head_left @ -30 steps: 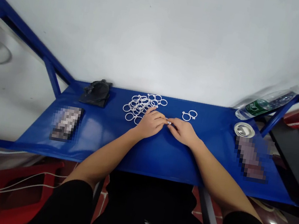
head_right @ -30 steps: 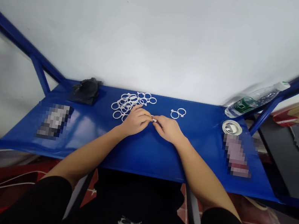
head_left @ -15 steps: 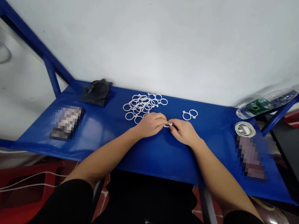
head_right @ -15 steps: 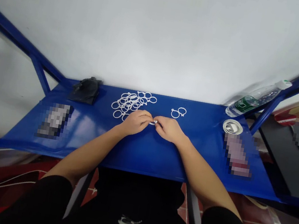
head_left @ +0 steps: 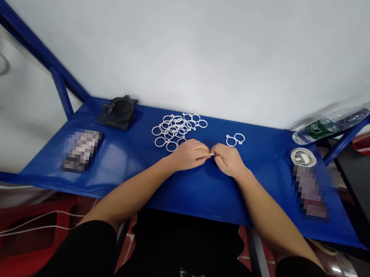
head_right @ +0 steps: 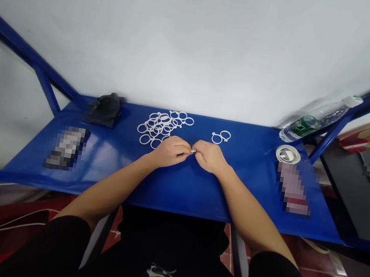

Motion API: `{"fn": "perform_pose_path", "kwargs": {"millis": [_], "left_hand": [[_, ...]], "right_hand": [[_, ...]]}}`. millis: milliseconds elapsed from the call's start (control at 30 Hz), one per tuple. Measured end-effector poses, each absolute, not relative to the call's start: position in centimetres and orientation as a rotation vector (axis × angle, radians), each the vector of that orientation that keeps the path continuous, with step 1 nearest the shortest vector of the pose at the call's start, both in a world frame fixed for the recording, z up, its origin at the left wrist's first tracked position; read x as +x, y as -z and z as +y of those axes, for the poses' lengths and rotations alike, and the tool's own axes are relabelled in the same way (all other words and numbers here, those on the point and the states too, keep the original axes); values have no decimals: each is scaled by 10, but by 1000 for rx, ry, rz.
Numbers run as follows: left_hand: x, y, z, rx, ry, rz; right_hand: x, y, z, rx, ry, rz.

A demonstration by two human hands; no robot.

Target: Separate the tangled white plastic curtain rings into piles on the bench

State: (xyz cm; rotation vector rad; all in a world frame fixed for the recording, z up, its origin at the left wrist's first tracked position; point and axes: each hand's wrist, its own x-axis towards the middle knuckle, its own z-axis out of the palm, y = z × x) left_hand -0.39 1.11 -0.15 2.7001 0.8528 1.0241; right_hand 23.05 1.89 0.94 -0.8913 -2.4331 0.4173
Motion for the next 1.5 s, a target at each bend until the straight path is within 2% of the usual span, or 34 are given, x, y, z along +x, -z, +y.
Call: {"fn": "perform_pose_path", "kwargs": {"millis": [200, 400, 567, 800, 1200, 1500], "left_hand": [[-28, -4, 27, 2644, -1100, 1049], [-47, 0, 31, 2716, -785, 1128], [-42, 4, 28, 2731, -648, 1123], [-19, -1, 18, 2630, -930, 1000], [-10, -1, 11, 2302, -1167, 1014], [-6, -4, 8, 2402, -1250, 924]], "right_hand": [[243, -17, 24, -1197, -120, -2158], [252, -27, 31, -1470, 57, -1919], [241, -20, 22, -1387, -43, -2033], [216, -8, 7, -876, -313, -2344], [222, -8, 12, -862, -360, -2319], [220, -11, 10, -860, -393, -2341]]}}
